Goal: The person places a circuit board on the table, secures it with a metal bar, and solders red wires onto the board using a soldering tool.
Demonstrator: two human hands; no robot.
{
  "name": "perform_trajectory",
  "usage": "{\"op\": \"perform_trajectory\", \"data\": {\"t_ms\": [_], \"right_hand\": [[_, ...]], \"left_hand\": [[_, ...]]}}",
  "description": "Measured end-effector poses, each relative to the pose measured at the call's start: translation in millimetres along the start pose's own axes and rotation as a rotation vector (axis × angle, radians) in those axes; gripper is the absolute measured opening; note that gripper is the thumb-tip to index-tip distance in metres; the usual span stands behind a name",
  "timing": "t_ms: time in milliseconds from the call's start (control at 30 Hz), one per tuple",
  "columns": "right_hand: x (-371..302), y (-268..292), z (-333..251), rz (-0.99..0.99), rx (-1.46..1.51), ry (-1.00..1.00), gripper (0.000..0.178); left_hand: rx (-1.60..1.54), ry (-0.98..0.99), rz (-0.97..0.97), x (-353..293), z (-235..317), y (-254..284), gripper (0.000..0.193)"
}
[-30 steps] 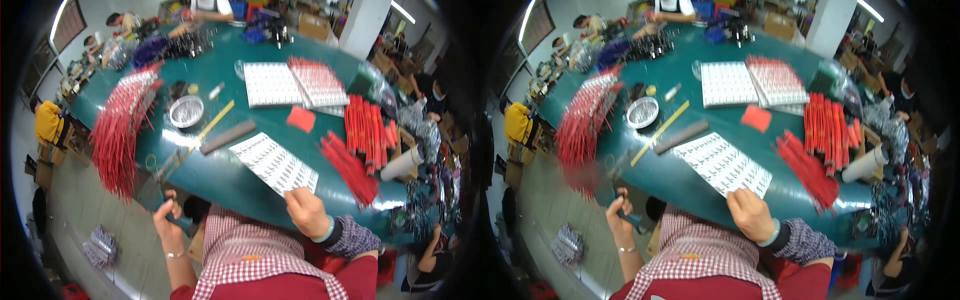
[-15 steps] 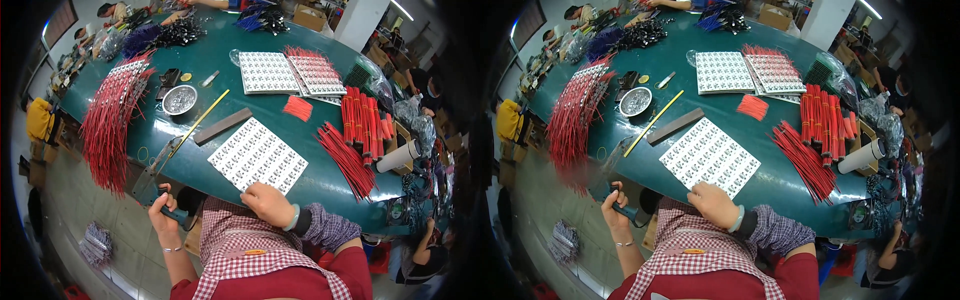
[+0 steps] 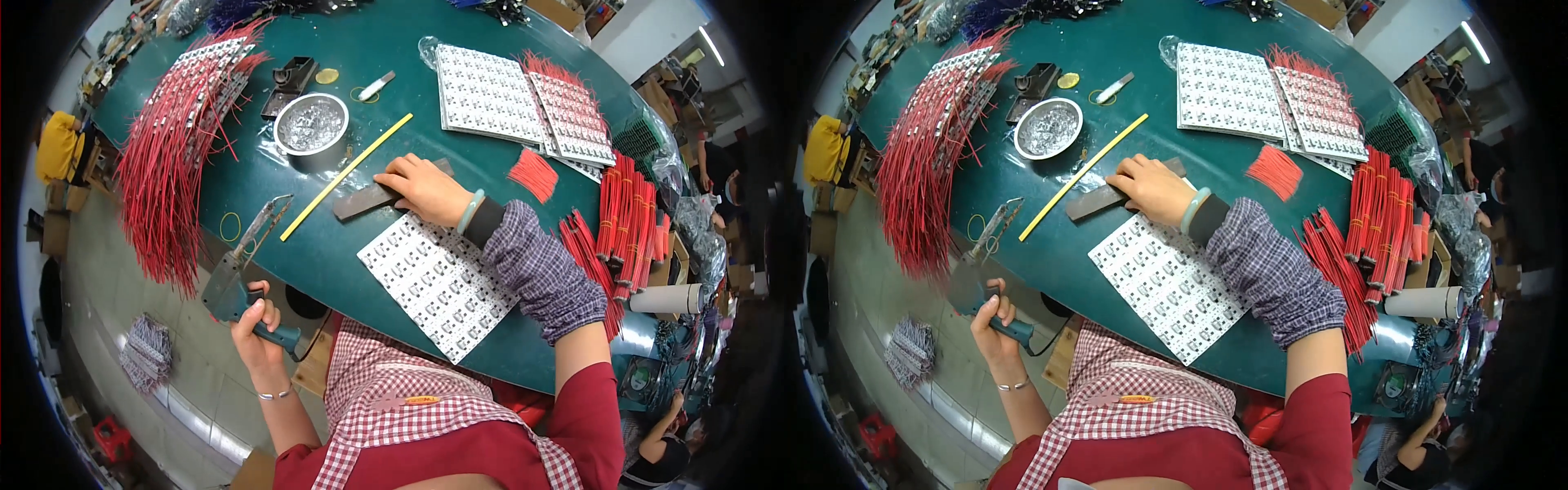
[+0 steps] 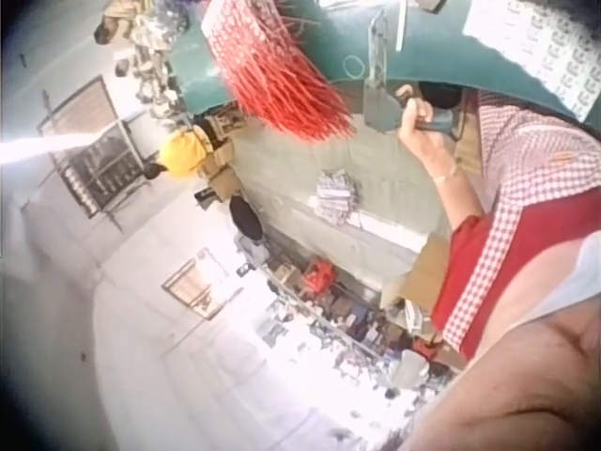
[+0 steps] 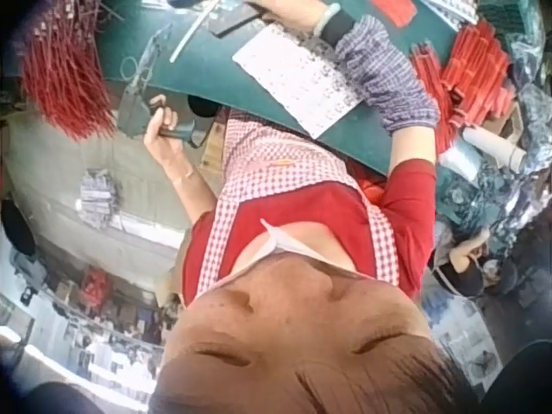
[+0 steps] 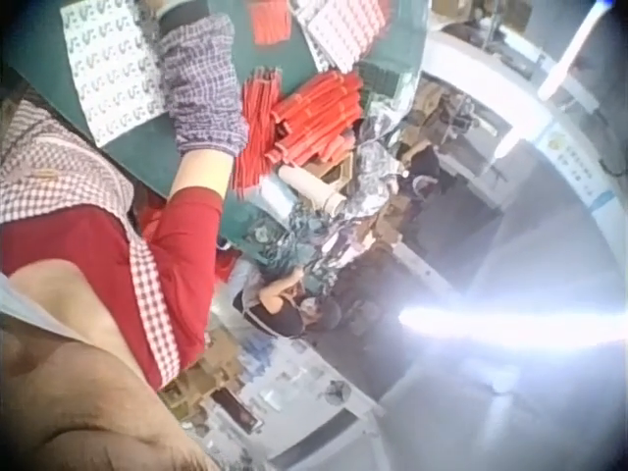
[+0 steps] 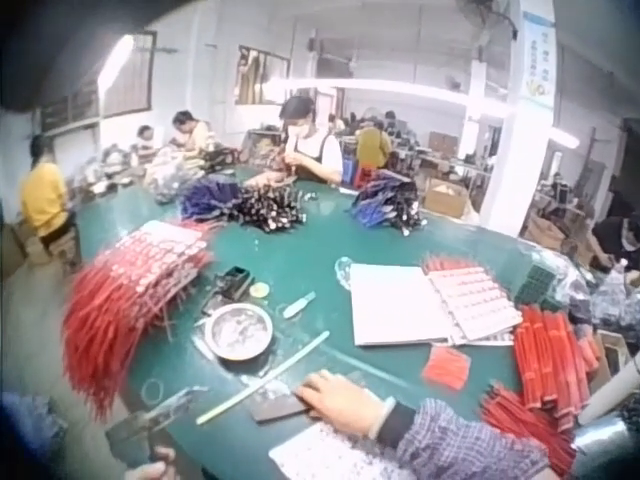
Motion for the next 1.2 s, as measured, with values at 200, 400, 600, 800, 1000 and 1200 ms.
{"op": "perform_trajectory", "data": {"t_ms": [200,400,600,800,1000,1200], "right_hand": [[1.0,-2.9,5.8,-0.003,-0.109,0.109,0.048],[-16.7,25.6,-38.6,0.001,-0.179,0.211,0.037],[-55.0,7.6,-39.6,-0.019,-0.071,0.175,0.037],[-88.9,8.5,-56.9,0.102,-0.018,0.089,0.054],[-175.0,-32.2,-122.9,-0.014,0.044,-0.399,0.082],[-170.1,-54.4,-127.8,-0.02,-0.158,-0.397,0.076]], "left_hand": [[-0.031,0.021,0.013,4.3,-8.0,-11.5,0.034],[-0.003,0.014,0.013,-1.7,-3.9,-12.2,0.035],[0.001,0.053,-0.039,-1.5,-9.2,-30.1,0.035],[0.06,0.061,-0.112,-10.0,-10.3,-45.3,0.036],[0.055,0.081,-0.151,-12.4,-16.3,-51.7,0.038],[0.047,0.096,-0.256,-13.6,-16.1,-78.7,0.039]]}}
Point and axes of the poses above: each hand's wrist, its own x-axis towards the middle knuckle, its own y-axis out of the back of the hand, z = x × y, the point moved 4 cm from there along x, towards the middle knuckle, and after that the axes turned 11 degrees about x, right-handed, at the moved point
